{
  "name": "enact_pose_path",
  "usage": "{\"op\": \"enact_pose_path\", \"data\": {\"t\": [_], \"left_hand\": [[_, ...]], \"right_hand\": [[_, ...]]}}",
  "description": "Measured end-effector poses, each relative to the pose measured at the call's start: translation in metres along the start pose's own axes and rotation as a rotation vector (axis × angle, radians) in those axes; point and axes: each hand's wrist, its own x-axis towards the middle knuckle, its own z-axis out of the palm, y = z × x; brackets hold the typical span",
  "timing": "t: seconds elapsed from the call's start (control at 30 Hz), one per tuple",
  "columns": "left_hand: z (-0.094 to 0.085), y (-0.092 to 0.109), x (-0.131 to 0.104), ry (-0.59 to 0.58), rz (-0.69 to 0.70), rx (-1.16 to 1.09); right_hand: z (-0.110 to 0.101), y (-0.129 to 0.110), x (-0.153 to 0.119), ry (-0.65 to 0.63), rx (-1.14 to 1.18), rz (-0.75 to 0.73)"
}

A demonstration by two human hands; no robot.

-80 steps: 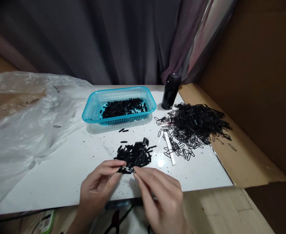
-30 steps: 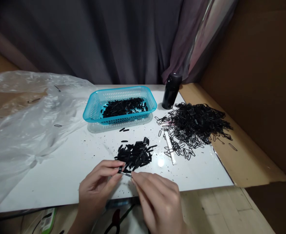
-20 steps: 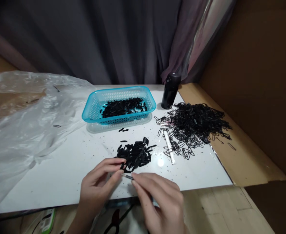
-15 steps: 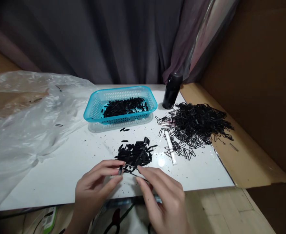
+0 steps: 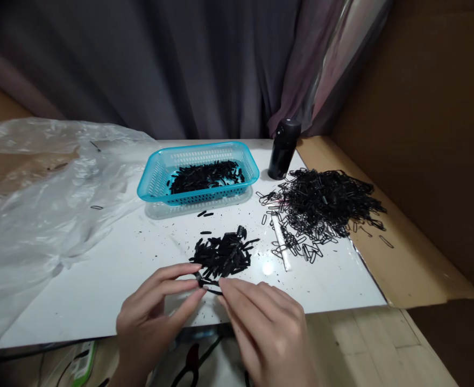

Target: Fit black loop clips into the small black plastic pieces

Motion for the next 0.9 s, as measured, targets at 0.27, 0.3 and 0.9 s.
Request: {"op": "enact_pose_path", "data": {"t": [0.27,0.3,0.9], "left_hand": [[0.0,0.001,-0.002,-0.027,0.023,-0.017],[0.0,0.001,-0.002,-0.028,0.025,-0.017],[-0.034,-0.015,0.039,0.199,-0.096,0.37]], "right_hand": [[0.002,0.0,0.001,0.065,0.01,-0.01],[0.002,0.0,0.001,0.071,0.006,-0.002],[-0.001,0.009,-0.002,0.132,0.001,0.132]]}}
